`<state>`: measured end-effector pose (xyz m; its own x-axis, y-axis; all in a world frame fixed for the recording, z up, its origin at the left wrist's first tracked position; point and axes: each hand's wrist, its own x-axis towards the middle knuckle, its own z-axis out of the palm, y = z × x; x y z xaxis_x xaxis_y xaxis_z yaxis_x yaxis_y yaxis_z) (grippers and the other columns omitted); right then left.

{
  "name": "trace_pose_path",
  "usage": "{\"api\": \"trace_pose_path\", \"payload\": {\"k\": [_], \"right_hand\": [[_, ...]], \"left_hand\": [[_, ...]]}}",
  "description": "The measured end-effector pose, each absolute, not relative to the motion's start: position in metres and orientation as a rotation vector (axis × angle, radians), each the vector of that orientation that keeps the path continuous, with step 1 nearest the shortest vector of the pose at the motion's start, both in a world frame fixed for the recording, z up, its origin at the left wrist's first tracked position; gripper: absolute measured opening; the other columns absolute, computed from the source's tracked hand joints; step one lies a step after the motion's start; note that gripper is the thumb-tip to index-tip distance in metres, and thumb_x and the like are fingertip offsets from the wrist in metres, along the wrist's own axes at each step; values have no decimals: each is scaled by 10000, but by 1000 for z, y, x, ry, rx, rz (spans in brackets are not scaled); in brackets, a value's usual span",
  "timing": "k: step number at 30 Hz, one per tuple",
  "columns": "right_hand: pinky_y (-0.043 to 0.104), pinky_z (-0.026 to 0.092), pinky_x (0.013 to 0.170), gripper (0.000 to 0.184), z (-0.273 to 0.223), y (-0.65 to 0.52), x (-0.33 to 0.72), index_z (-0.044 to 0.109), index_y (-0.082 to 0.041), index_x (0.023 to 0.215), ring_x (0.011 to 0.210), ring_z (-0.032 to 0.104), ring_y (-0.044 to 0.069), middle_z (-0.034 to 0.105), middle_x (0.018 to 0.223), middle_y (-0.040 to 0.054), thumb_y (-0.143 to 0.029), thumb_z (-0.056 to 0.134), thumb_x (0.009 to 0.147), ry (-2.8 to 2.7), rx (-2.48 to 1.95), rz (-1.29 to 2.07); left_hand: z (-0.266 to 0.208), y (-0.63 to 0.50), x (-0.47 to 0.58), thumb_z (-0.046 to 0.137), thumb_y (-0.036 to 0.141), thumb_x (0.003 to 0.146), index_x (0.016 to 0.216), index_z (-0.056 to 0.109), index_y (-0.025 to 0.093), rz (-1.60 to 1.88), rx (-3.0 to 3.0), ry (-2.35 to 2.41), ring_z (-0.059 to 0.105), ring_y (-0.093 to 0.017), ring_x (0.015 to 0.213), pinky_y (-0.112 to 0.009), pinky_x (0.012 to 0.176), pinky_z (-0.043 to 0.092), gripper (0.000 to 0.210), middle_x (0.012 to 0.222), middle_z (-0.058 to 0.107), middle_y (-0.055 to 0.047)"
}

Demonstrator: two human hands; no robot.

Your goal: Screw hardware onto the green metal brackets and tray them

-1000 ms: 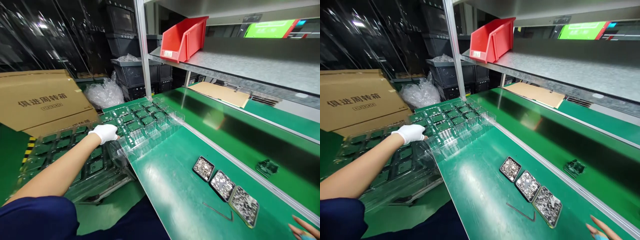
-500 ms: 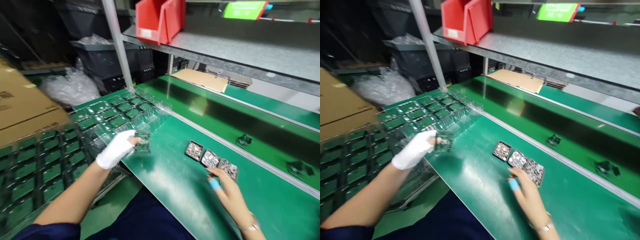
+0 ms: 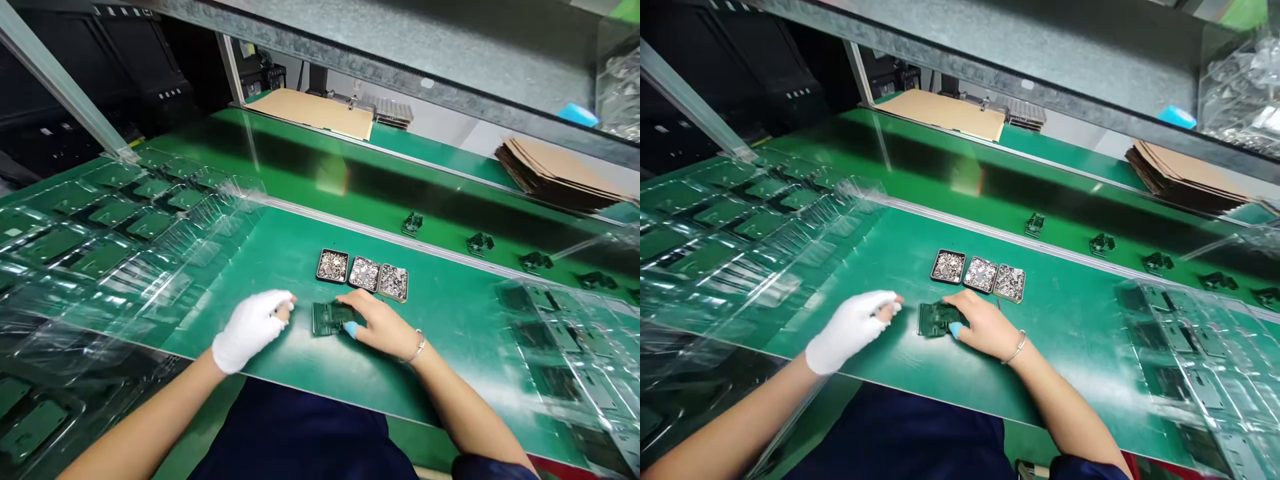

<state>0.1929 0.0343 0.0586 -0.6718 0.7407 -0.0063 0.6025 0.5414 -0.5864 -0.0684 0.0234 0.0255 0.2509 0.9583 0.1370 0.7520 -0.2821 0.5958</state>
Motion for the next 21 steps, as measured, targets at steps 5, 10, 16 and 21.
{"api": "trace_pose_path", "payload": {"k": [5,10,16,21], "right_hand": [[379,445,970,590,67,42,191,524,-202,1282,1129,506,212,558,1243,83,37,406,756,-2827,-873,750],[471,351,1060,574,61,35,194,510,-205,1291,1242,434,229,503,1344,82,10,412,768,-2738,-869,706],[431,428,1020,449,51,24,226,465,-206,1299,1231,466,210,505,1321,107,-100,428,865,-2445,-1028,786],[427,448,1002,400,43,27,229,485,-210,1275,1191,506,211,539,1274,102,-126,428,888,-2370,-1032,817]], "left_hand": [[48,80,-45,384,309,896,929,651,209,397,2353,1636,632,-201,870,-295,749,473,287,965,685,-42],[43,124,-1,482,233,845,772,667,171,120,2505,1496,632,-207,819,-275,680,452,208,857,673,-65],[34,134,9,519,144,806,682,643,108,101,2494,1467,617,-157,702,-230,616,409,179,722,631,-51],[35,137,1,491,144,839,715,613,106,213,2468,1447,583,-141,686,-230,609,402,178,712,597,-33]]}}
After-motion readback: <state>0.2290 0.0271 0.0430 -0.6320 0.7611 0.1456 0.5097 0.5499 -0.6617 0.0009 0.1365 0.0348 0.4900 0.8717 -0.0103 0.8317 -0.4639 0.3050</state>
